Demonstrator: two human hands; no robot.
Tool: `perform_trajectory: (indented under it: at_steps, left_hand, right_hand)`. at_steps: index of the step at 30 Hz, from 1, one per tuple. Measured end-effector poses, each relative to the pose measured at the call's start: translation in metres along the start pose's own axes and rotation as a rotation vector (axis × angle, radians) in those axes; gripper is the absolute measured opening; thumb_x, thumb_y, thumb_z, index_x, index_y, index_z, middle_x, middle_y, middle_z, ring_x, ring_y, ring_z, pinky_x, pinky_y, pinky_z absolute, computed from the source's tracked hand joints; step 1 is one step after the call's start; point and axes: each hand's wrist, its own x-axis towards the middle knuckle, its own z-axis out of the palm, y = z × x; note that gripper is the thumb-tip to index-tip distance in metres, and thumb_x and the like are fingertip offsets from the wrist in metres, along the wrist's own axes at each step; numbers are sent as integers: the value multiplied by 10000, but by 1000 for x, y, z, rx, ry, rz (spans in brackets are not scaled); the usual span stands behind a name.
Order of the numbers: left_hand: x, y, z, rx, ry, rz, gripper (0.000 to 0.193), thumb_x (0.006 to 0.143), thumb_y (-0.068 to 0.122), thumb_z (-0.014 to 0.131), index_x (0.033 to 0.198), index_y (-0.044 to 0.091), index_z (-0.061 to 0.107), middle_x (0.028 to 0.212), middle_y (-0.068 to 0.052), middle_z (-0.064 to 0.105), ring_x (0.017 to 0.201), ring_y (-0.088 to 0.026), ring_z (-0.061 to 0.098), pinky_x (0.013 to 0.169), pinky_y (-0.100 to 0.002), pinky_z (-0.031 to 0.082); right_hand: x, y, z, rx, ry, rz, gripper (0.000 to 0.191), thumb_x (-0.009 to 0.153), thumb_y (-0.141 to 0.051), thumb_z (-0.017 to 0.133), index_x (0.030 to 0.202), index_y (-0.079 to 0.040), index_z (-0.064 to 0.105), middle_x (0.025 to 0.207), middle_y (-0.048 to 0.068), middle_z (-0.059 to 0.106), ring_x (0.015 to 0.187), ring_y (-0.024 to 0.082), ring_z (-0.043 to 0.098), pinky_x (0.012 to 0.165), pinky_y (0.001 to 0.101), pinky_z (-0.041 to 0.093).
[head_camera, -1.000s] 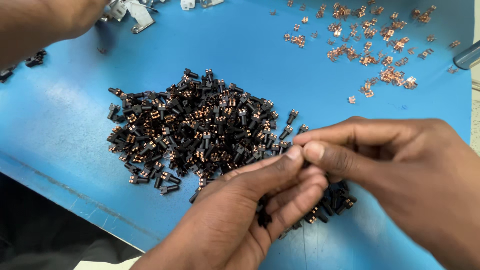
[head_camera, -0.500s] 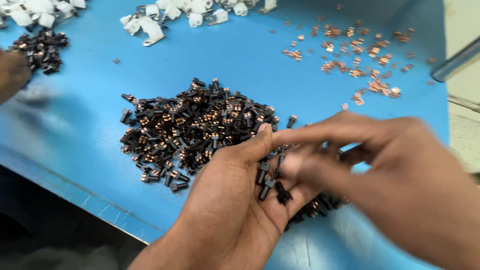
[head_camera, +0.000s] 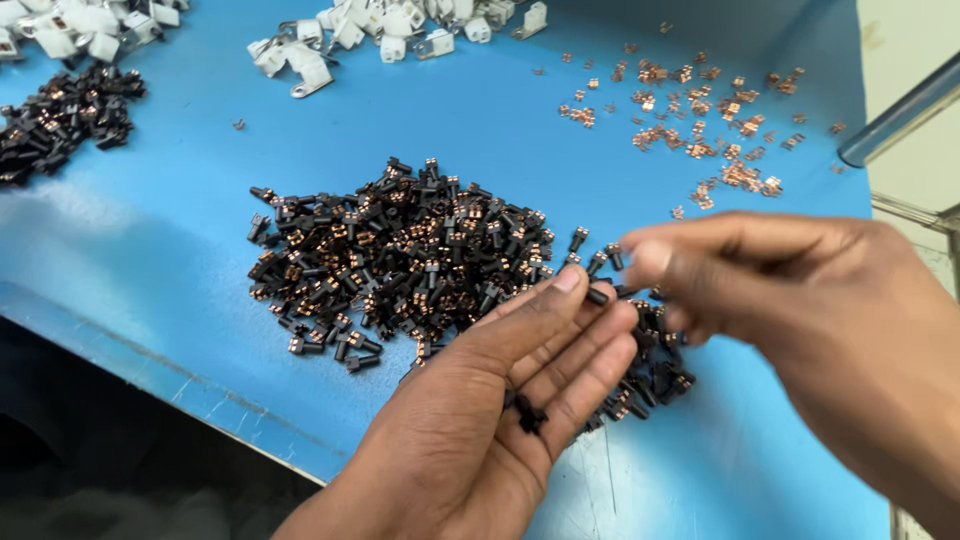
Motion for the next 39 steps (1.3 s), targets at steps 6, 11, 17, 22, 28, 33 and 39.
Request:
perform_trajectory:
  at_steps: [6,11,17,22,28,33,39]
  left_hand:
    - [3,8,4,51,51,36,259,1007,178,700,1187,-7,676,1095,-98,698,1065,-190,723,970,-308,638]
    - [8,13,8,84,12,5,330,1028,209,686,1254,-31,699,1057,-67,668,973,-122,677,918,-230,622]
    - [5,11,11,107,-96,-30,387,1016,213,645,1320,-27,651,1093,-105,704,1052,-153,714,968,-233,632]
    - [-2,10,14,172,-138,-18,391,1024,203,660,1335,-33,663,1125,-107,716,1075,-147,705,987,-243,604]
    - [-9,8,17,214,-139,-8,360,1011,182,677,1293,-41,670,1111,-109,719,1081,-160,711,992,-251,603]
    - [-12,6,17,225,-126,-7,349,1011,176,678,1284,-42,681,1110,-119,723,1091,-170,711,988,-255,604]
    - [-11,7,16,217,-162,5,374,1010,141,670,1328,-57,666,1153,-134,721,1128,-191,705,1014,-271,593]
  right_hand:
    - [58,16,9,-497,240,143,236,945,-269,792,1052,-59,800,866,108,779,706,178,729,665,305,558]
    - [59,4,14,-596,222,195,140,958,-238,780,1036,-127,817,882,135,796,703,205,742,675,326,552]
    - [20,-4,-6,84,154,224,238,927,-148,739,1073,34,789,1024,191,799,911,219,782,818,360,633]
    - [-3,-4,-18,111,60,-211,311,866,-39,736,1168,23,692,1077,198,794,1003,244,803,878,385,607]
    - [-11,-18,-22,-132,110,-382,580,833,12,755,1356,-6,504,1101,206,748,1016,252,749,864,360,591]
    - [-14,-22,-25,-194,78,-453,634,850,18,734,1417,-12,452,1098,211,699,1017,251,750,876,356,593]
    - [-17,-20,-25,-183,76,-453,629,839,20,742,1407,-13,473,1094,209,700,1000,253,751,869,359,589]
